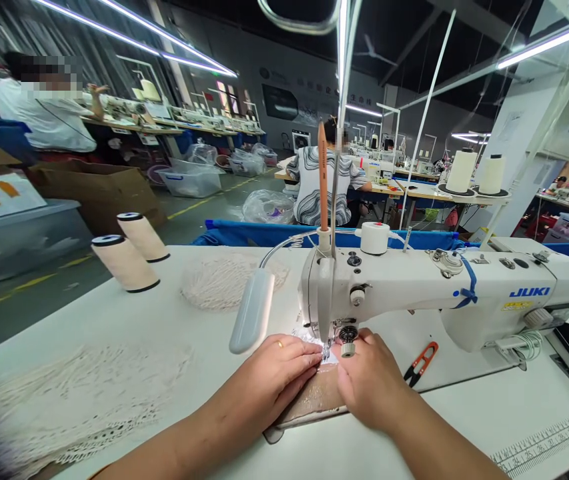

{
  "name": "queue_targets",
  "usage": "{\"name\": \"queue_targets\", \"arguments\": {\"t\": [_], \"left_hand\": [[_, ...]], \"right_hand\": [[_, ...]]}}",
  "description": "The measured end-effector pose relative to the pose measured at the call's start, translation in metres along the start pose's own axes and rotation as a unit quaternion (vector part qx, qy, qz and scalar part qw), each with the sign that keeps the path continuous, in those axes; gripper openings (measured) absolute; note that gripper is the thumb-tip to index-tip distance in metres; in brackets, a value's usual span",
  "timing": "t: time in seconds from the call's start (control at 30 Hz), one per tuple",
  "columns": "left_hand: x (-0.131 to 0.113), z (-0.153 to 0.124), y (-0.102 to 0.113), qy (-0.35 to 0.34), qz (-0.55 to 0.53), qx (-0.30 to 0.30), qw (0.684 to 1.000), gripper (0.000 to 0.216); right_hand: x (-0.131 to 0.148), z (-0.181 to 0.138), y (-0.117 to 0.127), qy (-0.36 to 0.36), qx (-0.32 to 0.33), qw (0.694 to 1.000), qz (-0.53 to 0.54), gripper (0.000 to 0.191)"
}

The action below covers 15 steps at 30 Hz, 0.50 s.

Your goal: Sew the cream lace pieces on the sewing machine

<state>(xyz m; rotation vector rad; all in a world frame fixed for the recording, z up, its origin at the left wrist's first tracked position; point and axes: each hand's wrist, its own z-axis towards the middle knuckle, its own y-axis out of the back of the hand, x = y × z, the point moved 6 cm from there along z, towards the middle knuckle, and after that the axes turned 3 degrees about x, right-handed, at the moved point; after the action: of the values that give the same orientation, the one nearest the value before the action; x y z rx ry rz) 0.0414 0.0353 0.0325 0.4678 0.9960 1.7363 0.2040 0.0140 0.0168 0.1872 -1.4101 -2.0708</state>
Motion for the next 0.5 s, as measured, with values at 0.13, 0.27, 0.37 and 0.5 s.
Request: {"name": "queue_targets", "arguments": {"t": [0.13, 0.27, 0.37, 0.5], "left_hand": [[0.004, -0.001, -0.001, 0.019, -0.018, -0.021, 0.999, 0.033], [0.011, -0.004, -0.008, 0.047, -0.048, -0.033, 0.997, 0.032], [0.02, -0.006, -0.014, 0.09, -0.093, -0.021, 0.991, 0.032], [0.027, -0.006, -0.011, 0.165, -0.13, -0.03, 0.977, 0.026]], "right_hand": [[0.0, 0.0, 0.001, -0.009, -0.004, 1.0, 0.012, 0.035], [-0.003, -0.001, -0.004, -0.016, 0.003, 0.999, 0.036, 0.034], [-0.005, -0.001, -0.005, -0.018, -0.008, 0.999, 0.038, 0.035], [-0.006, -0.002, -0.005, -0.026, -0.012, 0.999, 0.04, 0.034]]}}
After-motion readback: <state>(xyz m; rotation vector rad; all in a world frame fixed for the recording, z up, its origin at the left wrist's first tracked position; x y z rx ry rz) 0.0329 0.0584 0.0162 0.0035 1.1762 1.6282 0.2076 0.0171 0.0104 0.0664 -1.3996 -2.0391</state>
